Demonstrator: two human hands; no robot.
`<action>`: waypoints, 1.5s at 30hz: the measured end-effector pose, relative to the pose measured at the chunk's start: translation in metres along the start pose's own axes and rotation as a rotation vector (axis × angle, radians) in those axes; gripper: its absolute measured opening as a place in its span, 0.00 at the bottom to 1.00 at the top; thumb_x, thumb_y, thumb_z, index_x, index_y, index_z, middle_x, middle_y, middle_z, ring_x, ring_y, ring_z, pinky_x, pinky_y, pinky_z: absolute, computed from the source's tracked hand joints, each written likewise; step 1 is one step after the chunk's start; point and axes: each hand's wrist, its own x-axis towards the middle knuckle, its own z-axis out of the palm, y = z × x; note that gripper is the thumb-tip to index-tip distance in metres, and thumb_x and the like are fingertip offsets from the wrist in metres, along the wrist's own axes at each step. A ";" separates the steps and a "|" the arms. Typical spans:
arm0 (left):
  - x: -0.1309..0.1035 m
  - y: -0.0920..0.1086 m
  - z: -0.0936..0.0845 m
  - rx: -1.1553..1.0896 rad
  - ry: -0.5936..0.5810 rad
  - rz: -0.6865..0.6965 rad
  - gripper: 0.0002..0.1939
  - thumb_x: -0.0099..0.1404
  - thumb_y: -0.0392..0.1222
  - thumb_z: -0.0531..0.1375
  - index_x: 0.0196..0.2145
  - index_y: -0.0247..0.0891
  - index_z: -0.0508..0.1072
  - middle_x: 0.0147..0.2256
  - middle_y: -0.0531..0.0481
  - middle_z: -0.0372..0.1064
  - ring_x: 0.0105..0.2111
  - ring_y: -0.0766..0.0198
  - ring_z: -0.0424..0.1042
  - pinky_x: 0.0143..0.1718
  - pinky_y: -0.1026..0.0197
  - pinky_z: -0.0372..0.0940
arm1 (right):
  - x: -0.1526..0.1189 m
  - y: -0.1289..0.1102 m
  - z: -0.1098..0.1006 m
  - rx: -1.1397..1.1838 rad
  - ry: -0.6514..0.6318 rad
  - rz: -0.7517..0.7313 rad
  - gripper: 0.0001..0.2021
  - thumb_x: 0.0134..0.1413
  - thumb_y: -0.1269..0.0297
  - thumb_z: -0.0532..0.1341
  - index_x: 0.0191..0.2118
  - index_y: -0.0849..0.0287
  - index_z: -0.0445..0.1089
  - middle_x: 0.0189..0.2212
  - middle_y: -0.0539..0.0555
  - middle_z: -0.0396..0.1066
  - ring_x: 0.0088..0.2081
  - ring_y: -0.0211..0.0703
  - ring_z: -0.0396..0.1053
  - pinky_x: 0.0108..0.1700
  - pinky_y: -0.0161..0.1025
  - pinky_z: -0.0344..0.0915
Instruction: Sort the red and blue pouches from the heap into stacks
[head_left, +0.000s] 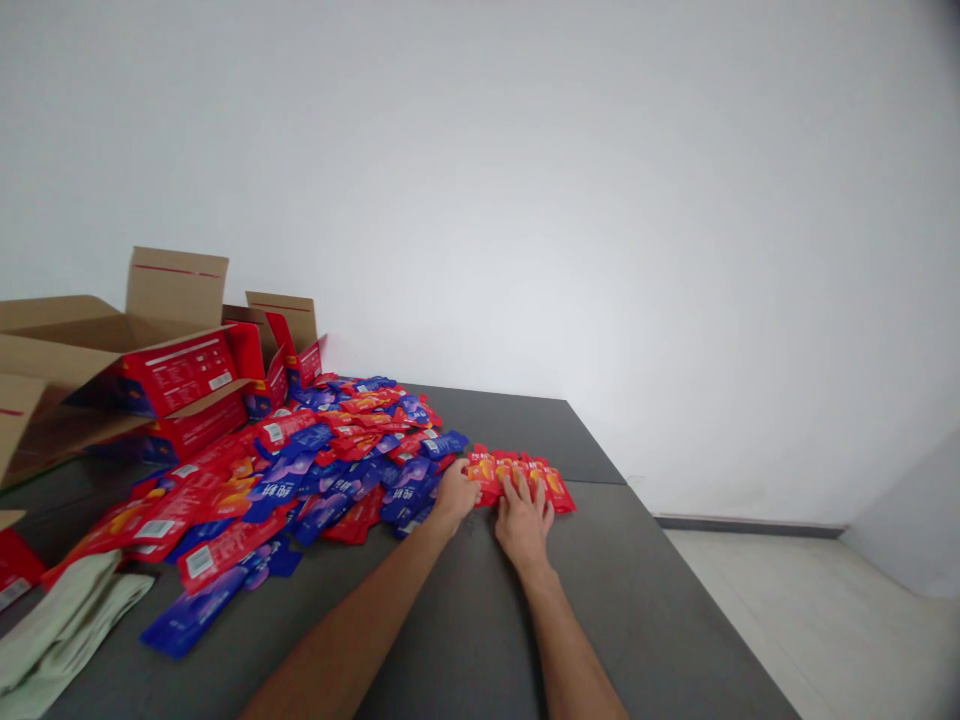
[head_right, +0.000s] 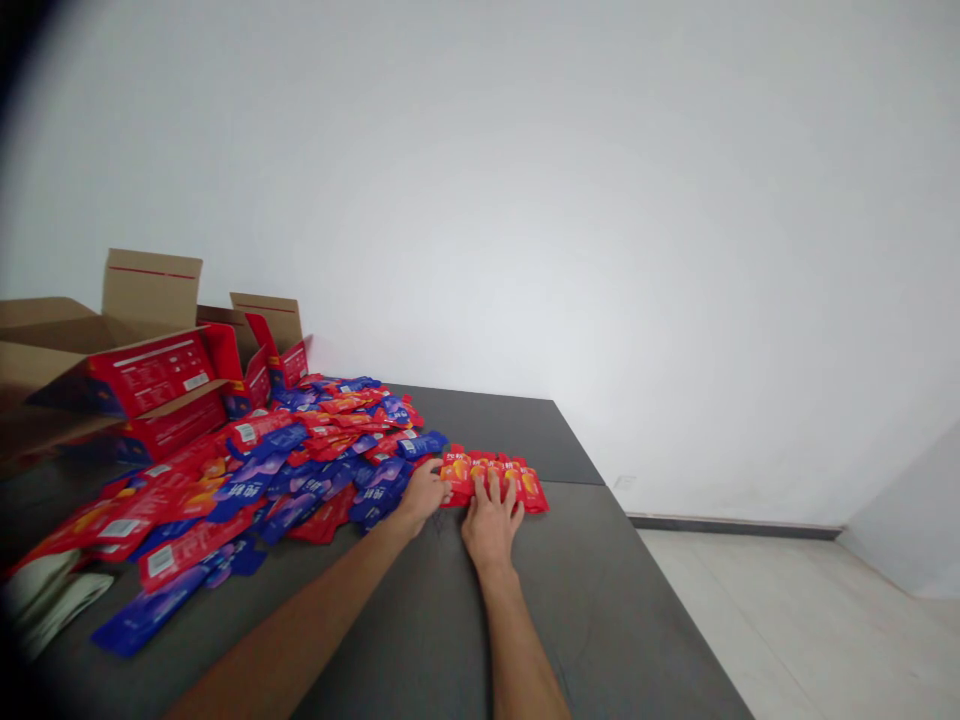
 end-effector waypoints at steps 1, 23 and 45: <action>0.002 -0.001 0.004 0.085 -0.016 0.024 0.24 0.57 0.29 0.56 0.53 0.30 0.66 0.29 0.48 0.74 0.25 0.67 0.73 0.27 0.66 0.66 | 0.001 0.002 0.003 -0.007 -0.017 0.010 0.25 0.62 0.62 0.49 0.64 0.44 0.59 0.67 0.49 0.50 0.68 0.59 0.36 0.62 0.60 0.42; -0.017 -0.008 0.004 0.872 -0.140 0.358 0.26 0.68 0.40 0.48 0.62 0.49 0.62 0.64 0.47 0.57 0.63 0.47 0.51 0.60 0.43 0.50 | 0.005 0.004 0.011 0.030 -0.098 0.042 0.24 0.63 0.59 0.47 0.63 0.47 0.61 0.67 0.53 0.52 0.67 0.61 0.40 0.60 0.66 0.42; -0.054 -0.004 -0.039 0.893 0.056 0.418 0.23 0.67 0.37 0.49 0.58 0.42 0.66 0.58 0.41 0.61 0.59 0.52 0.56 0.58 0.51 0.52 | -0.018 -0.036 -0.001 0.057 0.042 -0.163 0.23 0.62 0.63 0.50 0.61 0.48 0.64 0.65 0.52 0.55 0.66 0.60 0.43 0.61 0.55 0.46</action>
